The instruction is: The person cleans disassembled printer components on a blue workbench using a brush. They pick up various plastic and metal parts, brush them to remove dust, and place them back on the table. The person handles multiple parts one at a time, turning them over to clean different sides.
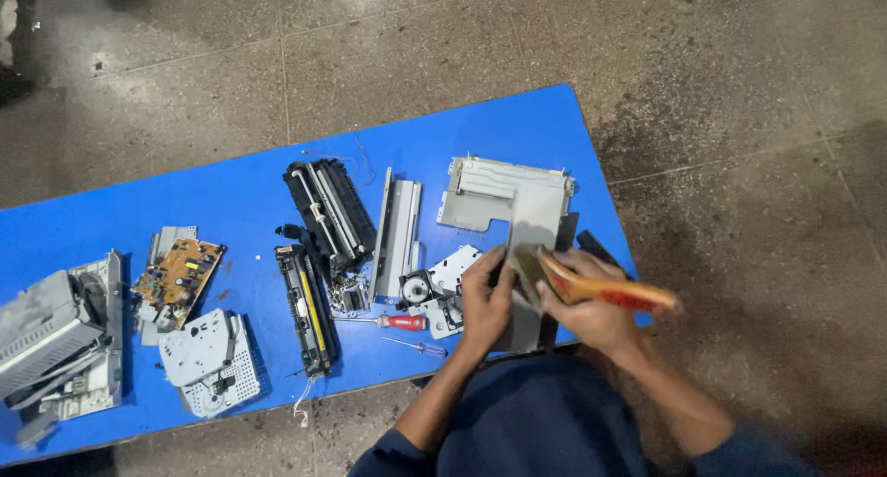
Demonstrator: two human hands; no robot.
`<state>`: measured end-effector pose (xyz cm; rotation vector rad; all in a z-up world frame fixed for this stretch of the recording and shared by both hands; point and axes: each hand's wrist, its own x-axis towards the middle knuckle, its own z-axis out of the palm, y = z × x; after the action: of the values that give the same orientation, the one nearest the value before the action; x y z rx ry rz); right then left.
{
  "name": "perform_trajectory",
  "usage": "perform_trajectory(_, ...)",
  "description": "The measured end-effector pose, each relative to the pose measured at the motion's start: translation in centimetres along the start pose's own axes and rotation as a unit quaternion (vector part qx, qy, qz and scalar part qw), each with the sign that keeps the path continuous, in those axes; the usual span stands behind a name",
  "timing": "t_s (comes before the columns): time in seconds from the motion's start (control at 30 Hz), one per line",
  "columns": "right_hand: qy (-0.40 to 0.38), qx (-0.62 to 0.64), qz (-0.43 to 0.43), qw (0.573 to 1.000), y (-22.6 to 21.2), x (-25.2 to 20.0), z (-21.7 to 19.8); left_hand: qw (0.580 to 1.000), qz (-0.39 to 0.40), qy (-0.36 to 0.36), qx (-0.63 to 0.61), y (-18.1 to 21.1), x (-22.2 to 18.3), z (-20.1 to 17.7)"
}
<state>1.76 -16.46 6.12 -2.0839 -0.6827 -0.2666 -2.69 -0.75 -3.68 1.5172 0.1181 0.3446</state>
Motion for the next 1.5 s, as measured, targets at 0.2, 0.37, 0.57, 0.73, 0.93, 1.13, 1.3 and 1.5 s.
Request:
perform_trajectory(0.2,0.007,0.018,0.122,0.992,2.5,-3.7,1.0,0.996,-0.042,-0.009,-0.079,-2.4,-1.1,0.5)
perform_trajectory(0.37,0.010,0.006,0.071,0.997,2.8,-4.9,2.2,0.989,-0.042,0.034,-0.137,-2.2,2.5,2.2)
perform_trajectory(0.57,-0.378,-0.068,0.030,0.923,6.4,-12.0,-0.6,0.977,-0.004,0.153,-0.151,0.8,4.7,1.4)
perform_trajectory(0.73,-0.313,-0.086,0.281,0.903,12.6,-13.4,-2.8,0.941,-0.091,0.188,-0.266,1.7,6.0,1.2)
perform_trajectory(0.93,-0.287,-0.152,0.388,0.862,20.7,-14.3,3.7,0.878,-0.297,0.094,-0.363,-3.2,4.6,1.3)
perform_trajectory(1.13,-0.229,-0.098,0.332,0.910,24.2,-15.6,7.0,0.819,-0.408,0.041,-0.402,-9.9,-0.2,4.2)
perform_trajectory(1.3,-0.168,0.191,0.306,0.917,24.1,-13.2,3.8,0.869,-0.330,0.116,-0.351,-11.4,-1.9,6.9)
perform_trajectory(1.5,-0.283,0.458,0.387,0.749,20.6,-12.2,2.4,0.836,-0.235,0.064,-0.492,-7.0,-1.7,10.4)
